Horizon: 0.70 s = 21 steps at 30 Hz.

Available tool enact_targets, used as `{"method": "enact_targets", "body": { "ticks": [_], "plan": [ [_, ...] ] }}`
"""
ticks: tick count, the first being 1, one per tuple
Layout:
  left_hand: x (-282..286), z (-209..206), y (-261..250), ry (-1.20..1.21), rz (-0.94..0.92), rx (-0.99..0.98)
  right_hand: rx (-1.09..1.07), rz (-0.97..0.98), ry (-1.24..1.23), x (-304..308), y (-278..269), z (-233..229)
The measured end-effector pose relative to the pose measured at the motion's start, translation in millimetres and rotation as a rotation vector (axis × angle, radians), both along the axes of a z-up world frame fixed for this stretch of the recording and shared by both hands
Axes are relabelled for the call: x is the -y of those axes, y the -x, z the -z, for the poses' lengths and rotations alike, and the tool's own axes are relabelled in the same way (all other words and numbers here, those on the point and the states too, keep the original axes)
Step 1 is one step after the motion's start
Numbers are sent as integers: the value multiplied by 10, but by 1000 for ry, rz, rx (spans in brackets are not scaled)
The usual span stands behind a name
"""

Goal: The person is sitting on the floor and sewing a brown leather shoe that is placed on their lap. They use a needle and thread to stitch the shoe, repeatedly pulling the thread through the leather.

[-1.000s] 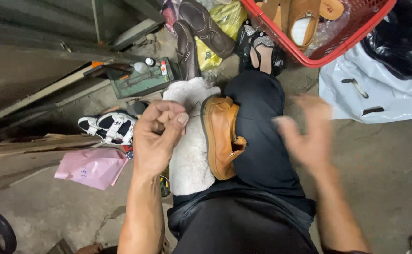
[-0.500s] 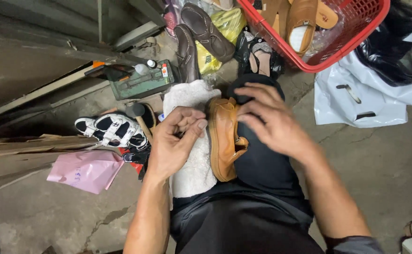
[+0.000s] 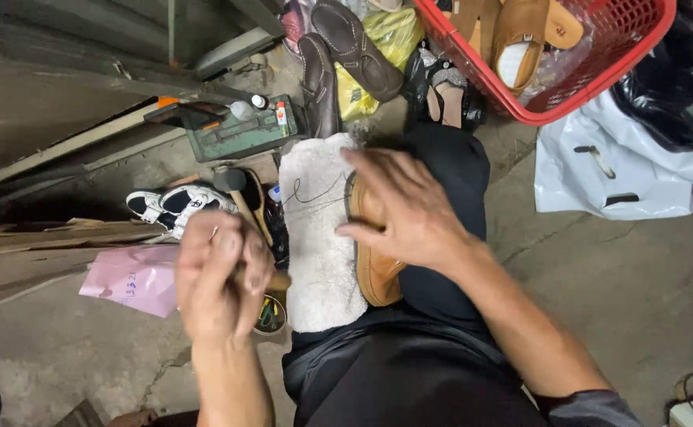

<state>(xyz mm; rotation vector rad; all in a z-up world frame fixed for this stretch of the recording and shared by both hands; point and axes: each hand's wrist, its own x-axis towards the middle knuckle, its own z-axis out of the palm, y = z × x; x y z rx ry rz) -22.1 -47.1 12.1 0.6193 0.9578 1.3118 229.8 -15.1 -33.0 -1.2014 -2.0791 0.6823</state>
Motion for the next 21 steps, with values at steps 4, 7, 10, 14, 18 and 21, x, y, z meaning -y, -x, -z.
{"method": "enact_targets", "body": {
  "ticks": [4, 7, 10, 14, 18, 21],
  "plan": [
    [296, -193, -144, 90, 55, -569, 171, 25, 11, 53, 51, 97],
    [464, -148, -240, 12, 143, -916, 190, 57, -8, 39, 53, 122],
    [503, -362, -422, -238, 33, -707, 202, 36, -90, 48, 47, 124],
    [473, -364, -213, -321, 222, -949, 131, 14, 39, 120, -26, 94],
    [477, -155, 98, -163, 504, -1451, 12, 125, 213, 377, -172, -236],
    [471, -63, 98, -78, 374, -1587, 154, 267, 648, 538, -278, -515]
  ]
}}
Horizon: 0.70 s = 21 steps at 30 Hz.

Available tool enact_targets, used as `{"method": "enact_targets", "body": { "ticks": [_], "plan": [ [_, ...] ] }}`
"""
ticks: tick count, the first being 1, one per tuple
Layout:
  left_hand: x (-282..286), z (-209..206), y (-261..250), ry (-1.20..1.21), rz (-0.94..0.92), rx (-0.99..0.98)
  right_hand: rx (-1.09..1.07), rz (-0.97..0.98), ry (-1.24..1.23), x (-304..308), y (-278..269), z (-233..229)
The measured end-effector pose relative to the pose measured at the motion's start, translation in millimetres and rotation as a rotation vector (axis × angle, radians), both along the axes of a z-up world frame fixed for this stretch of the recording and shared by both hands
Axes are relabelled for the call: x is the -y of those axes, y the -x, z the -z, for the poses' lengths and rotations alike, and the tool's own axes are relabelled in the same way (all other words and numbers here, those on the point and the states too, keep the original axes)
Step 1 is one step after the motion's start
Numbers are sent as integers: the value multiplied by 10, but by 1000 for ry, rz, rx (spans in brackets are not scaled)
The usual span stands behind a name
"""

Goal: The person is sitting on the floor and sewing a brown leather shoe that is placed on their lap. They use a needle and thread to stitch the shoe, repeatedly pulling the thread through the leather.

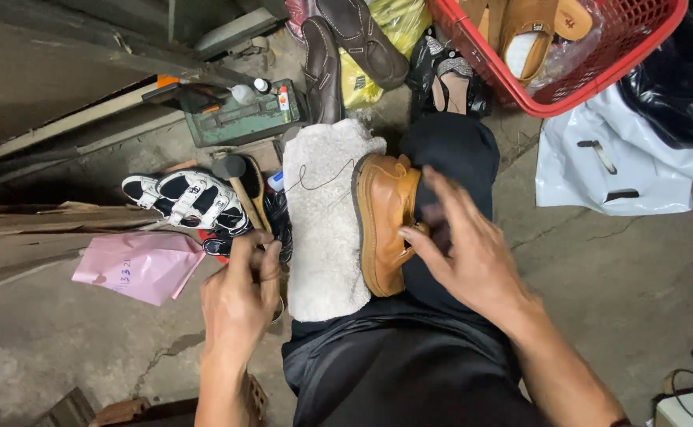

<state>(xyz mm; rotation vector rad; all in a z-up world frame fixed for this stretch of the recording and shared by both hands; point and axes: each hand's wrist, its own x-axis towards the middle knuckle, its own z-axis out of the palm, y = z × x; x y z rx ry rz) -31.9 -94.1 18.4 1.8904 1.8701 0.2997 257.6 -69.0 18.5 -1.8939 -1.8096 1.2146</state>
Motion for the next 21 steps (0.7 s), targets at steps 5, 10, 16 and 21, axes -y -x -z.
{"method": "enact_targets", "body": {
  "ticks": [5, 10, 16, 21],
  "plan": [
    [-146, 146, -69, 59, 47, -149, -87, -4, -167, 138, -200, 144],
    [-346, 122, -220, 0, 100, -304, -747, 103, -283, 9, -215, 208],
    [-613, 36, -602, 25, 140, -22, -1293, 573, -156, -163, -614, 988],
    [-775, 211, -843, -38, 282, 152, -1308, 907, 78, 157, -1500, 1970]
  ]
}}
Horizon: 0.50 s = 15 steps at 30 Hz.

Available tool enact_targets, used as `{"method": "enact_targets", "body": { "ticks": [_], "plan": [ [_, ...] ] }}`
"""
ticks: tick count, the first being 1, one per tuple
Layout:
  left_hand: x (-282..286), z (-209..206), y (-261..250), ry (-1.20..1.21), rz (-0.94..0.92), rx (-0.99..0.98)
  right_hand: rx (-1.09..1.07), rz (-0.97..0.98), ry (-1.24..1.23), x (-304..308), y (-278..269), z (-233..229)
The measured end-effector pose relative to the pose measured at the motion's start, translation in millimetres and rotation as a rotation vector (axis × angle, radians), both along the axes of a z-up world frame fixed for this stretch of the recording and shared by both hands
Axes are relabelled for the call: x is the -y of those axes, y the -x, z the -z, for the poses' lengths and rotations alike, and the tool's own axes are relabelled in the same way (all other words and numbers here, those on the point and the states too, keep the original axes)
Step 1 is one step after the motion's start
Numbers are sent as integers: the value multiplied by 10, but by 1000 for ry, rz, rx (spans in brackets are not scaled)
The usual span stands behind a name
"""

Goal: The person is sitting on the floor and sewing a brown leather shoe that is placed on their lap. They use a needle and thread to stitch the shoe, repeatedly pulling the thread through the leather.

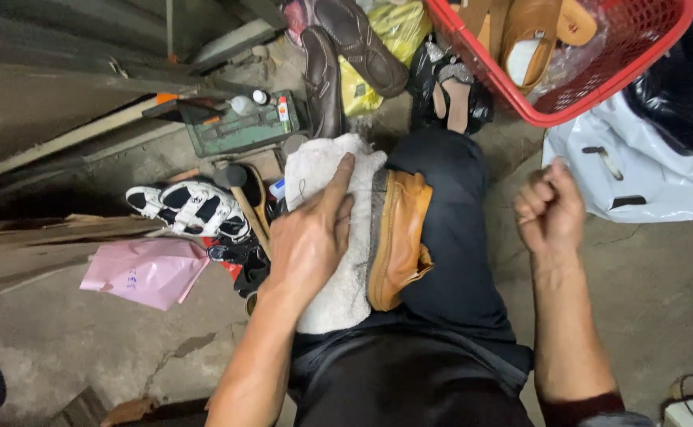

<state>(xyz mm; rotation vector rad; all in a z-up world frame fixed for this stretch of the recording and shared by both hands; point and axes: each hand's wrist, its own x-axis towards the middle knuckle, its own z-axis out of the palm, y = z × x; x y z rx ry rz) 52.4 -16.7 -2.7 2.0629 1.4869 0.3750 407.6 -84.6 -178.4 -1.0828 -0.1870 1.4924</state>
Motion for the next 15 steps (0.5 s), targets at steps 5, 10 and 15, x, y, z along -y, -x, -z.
{"method": "enact_targets", "body": {
  "ticks": [5, 10, 15],
  "plan": [
    [-136, 113, 38, 145, 59, 148, 54, 173, 235, 118, 35, -323],
    [15, -75, 225, 276, -142, 419, 798, -121, 426, 278, 125, -293],
    [324, -408, 917, 262, -313, 880, 1503, -340, -483, -89, 888, -1356]
  ]
}}
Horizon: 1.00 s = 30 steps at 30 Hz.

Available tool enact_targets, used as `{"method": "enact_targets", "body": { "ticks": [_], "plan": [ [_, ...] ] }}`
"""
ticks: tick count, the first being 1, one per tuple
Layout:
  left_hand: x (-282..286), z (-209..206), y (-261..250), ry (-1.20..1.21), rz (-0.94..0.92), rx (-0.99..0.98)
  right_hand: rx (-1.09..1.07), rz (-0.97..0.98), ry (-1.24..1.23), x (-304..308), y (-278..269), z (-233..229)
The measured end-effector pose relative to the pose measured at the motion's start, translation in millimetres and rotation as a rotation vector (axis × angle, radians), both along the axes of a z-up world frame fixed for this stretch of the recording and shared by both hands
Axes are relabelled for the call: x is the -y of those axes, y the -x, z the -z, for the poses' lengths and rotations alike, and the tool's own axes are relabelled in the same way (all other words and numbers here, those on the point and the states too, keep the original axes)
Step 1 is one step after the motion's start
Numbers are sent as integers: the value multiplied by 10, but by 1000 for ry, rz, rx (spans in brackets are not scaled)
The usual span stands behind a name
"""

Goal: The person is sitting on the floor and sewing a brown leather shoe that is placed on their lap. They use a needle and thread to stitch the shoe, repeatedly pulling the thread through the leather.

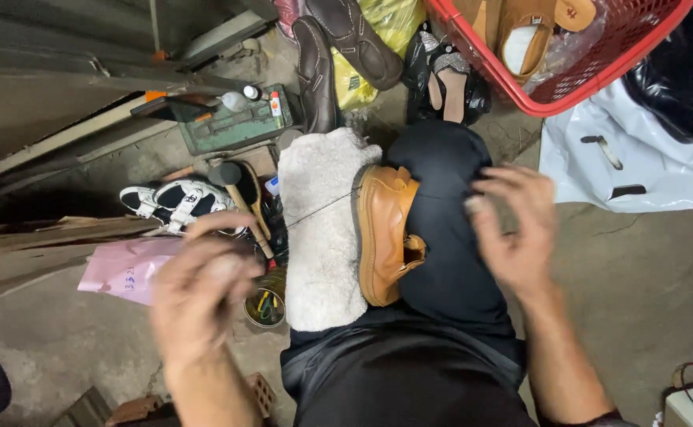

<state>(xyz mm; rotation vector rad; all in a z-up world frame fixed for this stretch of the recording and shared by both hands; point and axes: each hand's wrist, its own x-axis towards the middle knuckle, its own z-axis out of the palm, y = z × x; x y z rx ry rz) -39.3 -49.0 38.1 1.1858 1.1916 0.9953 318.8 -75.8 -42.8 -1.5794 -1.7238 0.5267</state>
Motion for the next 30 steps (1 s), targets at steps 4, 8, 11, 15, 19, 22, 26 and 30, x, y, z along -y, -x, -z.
{"method": "enact_targets", "body": {
  "ticks": [4, 8, 11, 15, 19, 22, 26, 30],
  "plan": [
    [227, -107, 453, -134, -259, 291, 206, -178, 31, -136, 333, -28],
    [390, -151, 835, -130, -219, 743, 172, -211, -120, -114, 442, -75],
    [415, -95, 962, -112, -321, 703, 308, -120, -132, 6, 434, -2],
    [405, 184, 1293, 64, -669, 636, 161, 128, 24, 154, -52, 462],
    [307, 407, 1263, 172, -812, 597, 19, 375, 217, 199, -691, 747],
    [322, 611, 1345, 182, -944, 666, -73, 282, 253, 302, -540, 464],
    [423, 570, 1490, 208, -908, 587, -1189, 106, 192, 233, -270, 9],
    [542, 228, 1498, 204, -588, 463, -1717, -194, 250, -22, -12, -534]
  ]
}}
